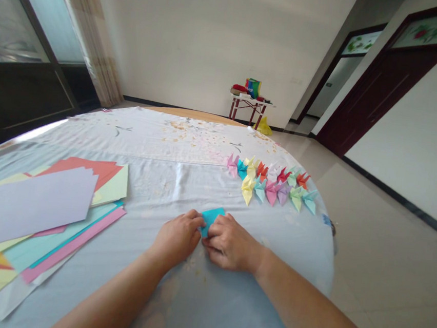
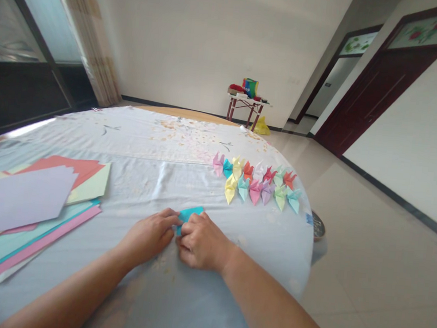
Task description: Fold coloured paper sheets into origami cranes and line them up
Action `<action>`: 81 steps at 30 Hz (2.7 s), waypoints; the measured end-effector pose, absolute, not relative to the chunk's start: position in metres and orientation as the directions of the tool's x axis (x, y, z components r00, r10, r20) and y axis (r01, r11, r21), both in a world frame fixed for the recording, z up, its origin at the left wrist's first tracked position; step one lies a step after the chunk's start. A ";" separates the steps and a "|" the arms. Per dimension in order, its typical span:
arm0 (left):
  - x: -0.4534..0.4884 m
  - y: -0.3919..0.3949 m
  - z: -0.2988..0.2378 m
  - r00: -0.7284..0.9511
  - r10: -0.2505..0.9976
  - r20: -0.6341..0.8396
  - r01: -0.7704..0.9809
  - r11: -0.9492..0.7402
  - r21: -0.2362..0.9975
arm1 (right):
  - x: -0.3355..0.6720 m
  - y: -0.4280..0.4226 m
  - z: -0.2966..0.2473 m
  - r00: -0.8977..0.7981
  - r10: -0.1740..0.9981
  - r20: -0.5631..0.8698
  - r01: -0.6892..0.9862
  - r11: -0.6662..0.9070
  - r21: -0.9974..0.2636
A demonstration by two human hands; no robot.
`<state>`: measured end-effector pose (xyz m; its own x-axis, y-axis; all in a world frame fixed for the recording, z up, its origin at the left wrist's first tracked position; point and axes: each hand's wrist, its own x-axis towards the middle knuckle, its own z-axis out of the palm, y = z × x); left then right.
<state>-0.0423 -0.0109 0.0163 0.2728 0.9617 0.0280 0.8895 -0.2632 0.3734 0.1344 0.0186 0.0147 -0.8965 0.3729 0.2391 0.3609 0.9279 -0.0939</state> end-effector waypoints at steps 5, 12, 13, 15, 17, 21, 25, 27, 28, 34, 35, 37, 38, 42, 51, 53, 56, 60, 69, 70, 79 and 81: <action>-0.040 -0.012 0.019 0.254 0.967 0.007 0.904 -0.240 0.353 | 0.135 0.019 0.018 -0.912 0.351 0.213 0.330 0.935 -0.128; -0.041 -0.012 0.013 0.288 0.956 0.061 0.891 -0.290 0.348 | 0.143 0.028 0.012 -0.786 0.541 0.301 0.484 0.840 -0.246; -0.042 -0.012 0.013 0.291 0.955 0.060 0.891 -0.294 0.347 | 0.144 0.030 0.010 -0.755 0.580 0.306 0.515 0.813 -0.270; -0.042 -0.012 0.012 0.295 0.954 0.052 0.891 -0.295 0.344 | 0.146 0.034 0.008 -0.719 0.634 0.285 0.553 0.770 -0.320; -0.043 -0.011 0.012 0.300 0.953 0.043 0.892 -0.296 0.341 | 0.149 0.037 0.006 -0.695 0.677 0.241 0.587 0.728 -0.355; -0.044 -0.010 0.012 0.306 0.952 0.034 0.890 -0.298 0.346 | 0.161 0.043 0.007 -0.646 0.750 0.142 0.665 0.644 -0.378; -0.048 -0.009 0.010 0.303 0.952 0.036 0.884 -0.294 0.364 | 0.174 0.052 0.007 -0.642 0.760 0.105 0.660 0.617 -0.429; -0.050 -0.009 0.010 0.318 0.947 0.046 0.870 -0.311 0.383 | 0.175 0.055 0.005 -0.638 0.757 0.142 0.627 0.617 -0.475; -0.051 -0.009 0.009 0.323 0.945 0.058 0.862 -0.319 0.395 | 0.174 0.057 0.004 -0.625 0.761 0.172 0.611 0.615 -0.498; -0.049 -0.013 0.002 0.057 0.978 0.202 0.831 -0.158 0.534 | 0.157 0.058 -0.002 -0.568 0.785 0.247 0.586 0.596 -0.549; -0.048 -0.013 0.000 0.009 0.976 0.217 0.820 -0.131 0.557 | 0.155 0.057 -0.002 -0.561 0.792 0.242 0.586 0.586 -0.559; -0.047 -0.012 -0.005 -0.037 0.973 0.230 0.802 -0.108 0.587 | 0.151 0.056 -0.004 -0.543 0.808 0.230 0.573 0.557 -0.601; -0.047 -0.012 -0.007 -0.045 0.972 0.231 0.793 -0.106 0.600 | 0.150 0.055 -0.005 -0.533 0.815 0.227 0.559 0.541 -0.628; -0.048 -0.009 -0.010 -0.075 0.961 0.266 0.741 -0.125 0.660 | 0.146 0.057 -0.008 -0.491 0.830 0.264 0.469 0.507 -0.723; -0.041 -0.027 0.009 -0.109 0.784 0.611 0.670 -0.396 0.628 | 0.155 0.064 0.009 -0.559 0.757 0.339 0.257 0.547 -0.797; -0.040 -0.029 0.014 0.023 0.788 0.615 0.724 -0.438 0.533 | 0.157 0.066 0.008 -0.586 0.732 0.347 0.232 0.562 -0.794; -0.036 -0.028 0.019 0.262 0.835 0.484 0.808 -0.464 0.362 | 0.159 0.070 0.001 -0.601 0.720 0.347 0.269 0.591 -0.760; -0.033 -0.024 0.018 0.277 0.895 0.350 0.894 -0.374 0.249 | 0.167 0.074 -0.005 -0.640 0.700 0.318 0.396 0.654 -0.644; -0.033 -0.026 0.022 0.229 0.936 0.267 0.946 -0.279 0.168 | 0.174 0.053 0.024 -0.748 0.523 0.409 0.409 0.848 -0.338; -0.033 -0.026 0.021 0.228 0.934 0.275 0.947 -0.279 0.163 | 0.172 0.051 0.026 -0.744 0.516 0.425 0.402 0.853 -0.333; -0.031 -0.023 0.017 0.399 0.846 0.354 0.875 -0.467 0.129 | 0.169 0.059 0.015 -0.595 0.598 0.537 0.445 0.801 -0.399; -0.031 -0.022 0.014 0.413 0.849 0.331 0.868 -0.477 0.140 | 0.169 0.063 0.012 -0.603 0.619 0.503 0.466 0.785 -0.407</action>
